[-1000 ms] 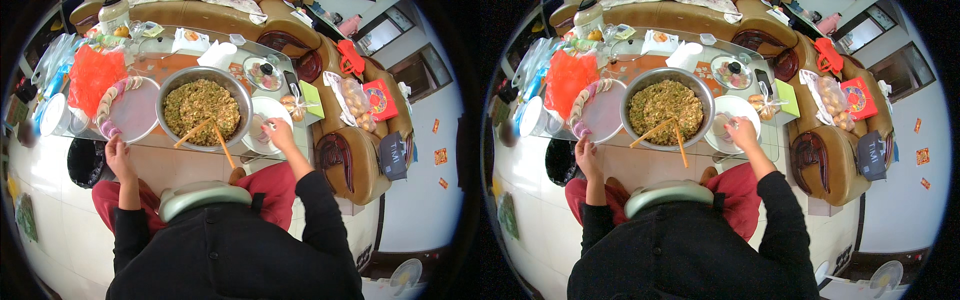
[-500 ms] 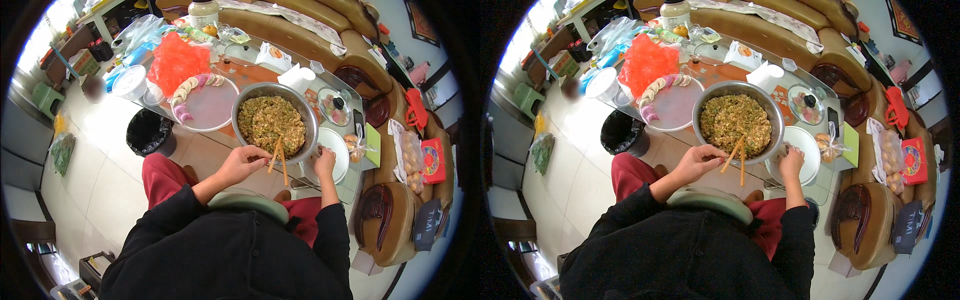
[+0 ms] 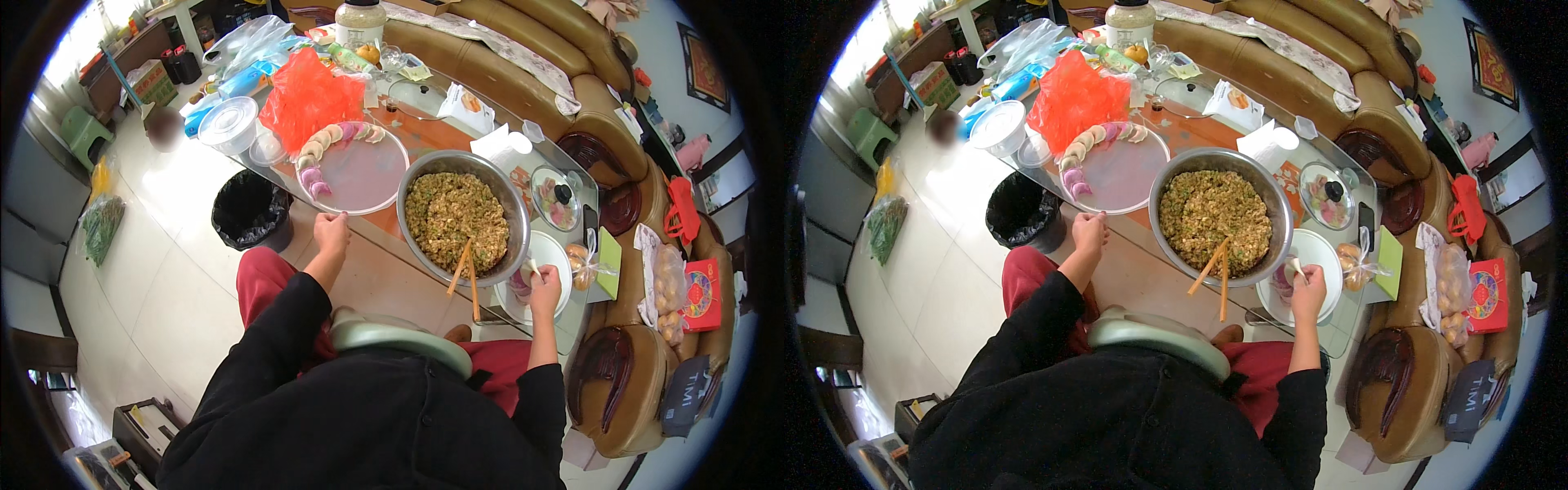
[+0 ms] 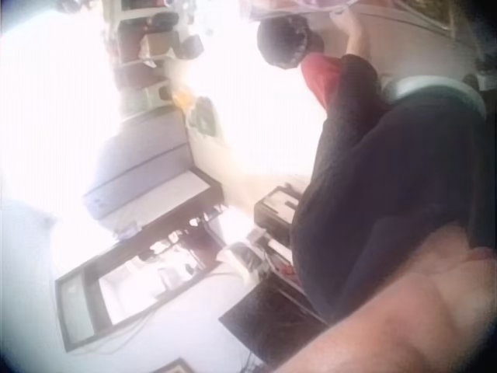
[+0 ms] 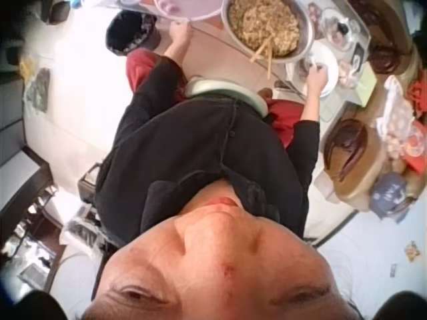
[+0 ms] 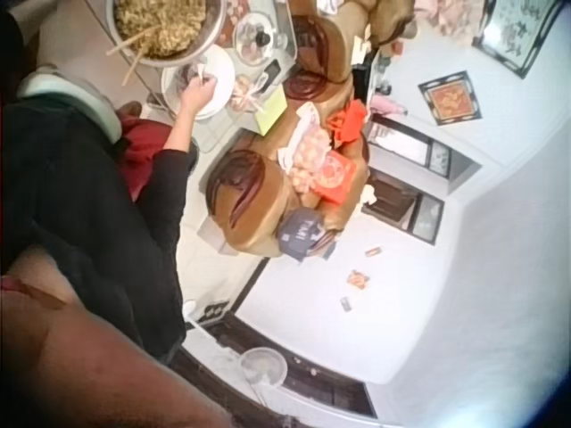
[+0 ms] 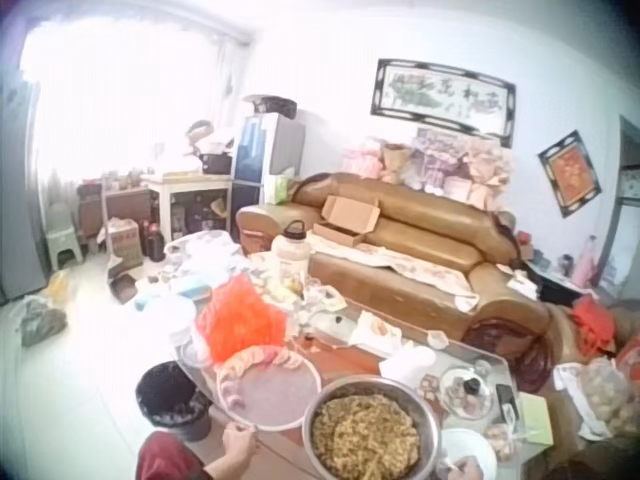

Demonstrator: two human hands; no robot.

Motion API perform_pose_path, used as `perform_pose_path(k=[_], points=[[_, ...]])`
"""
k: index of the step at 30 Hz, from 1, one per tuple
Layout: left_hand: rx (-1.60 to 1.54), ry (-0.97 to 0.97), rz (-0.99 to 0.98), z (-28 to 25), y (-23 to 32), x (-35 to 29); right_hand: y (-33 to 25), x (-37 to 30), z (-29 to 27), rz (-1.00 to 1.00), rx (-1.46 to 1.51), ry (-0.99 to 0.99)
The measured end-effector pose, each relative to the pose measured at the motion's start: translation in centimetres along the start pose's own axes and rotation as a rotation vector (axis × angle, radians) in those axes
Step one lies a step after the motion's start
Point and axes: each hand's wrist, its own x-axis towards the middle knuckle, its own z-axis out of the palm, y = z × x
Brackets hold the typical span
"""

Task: The person sits at a table and repeatedly fills round dumpling wrappers with a grainy mixture using chopsticks, then folds and seals each dumpling by hand. Completed dumplings are placed on a nearby tray.

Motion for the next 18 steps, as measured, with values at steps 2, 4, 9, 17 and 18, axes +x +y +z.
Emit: perform_pose_path(k=[2, 4, 9, 17, 18], points=[[0.032, 0.049, -0.02, -0.9, 0.3, 1.1, 0.9, 0.2, -1.0, 0.047, 0.102, -0.003], [0.242, 0.163, 0.112, -1.5, -0.7, 2.8, -0.5, -0.2, -1.4, 0.127, 0.28, -0.036], [0.262, 0.123, -0.005, -1.8, 1.3, 3.1, -1.4, -0.5, -2.3, 0.31, 0.574, -0.076], [0.282, -0.252, -0.018, -7.7, 4.3, 5.7, -5.3, -1.5, -3.6, 0.27, 0.732, -0.124], [0.316, -0.272, -0.005, -8.2, 5.0, 6.3, -6.1, -1.5, -3.7, 0.261, 0.744, -0.138]])
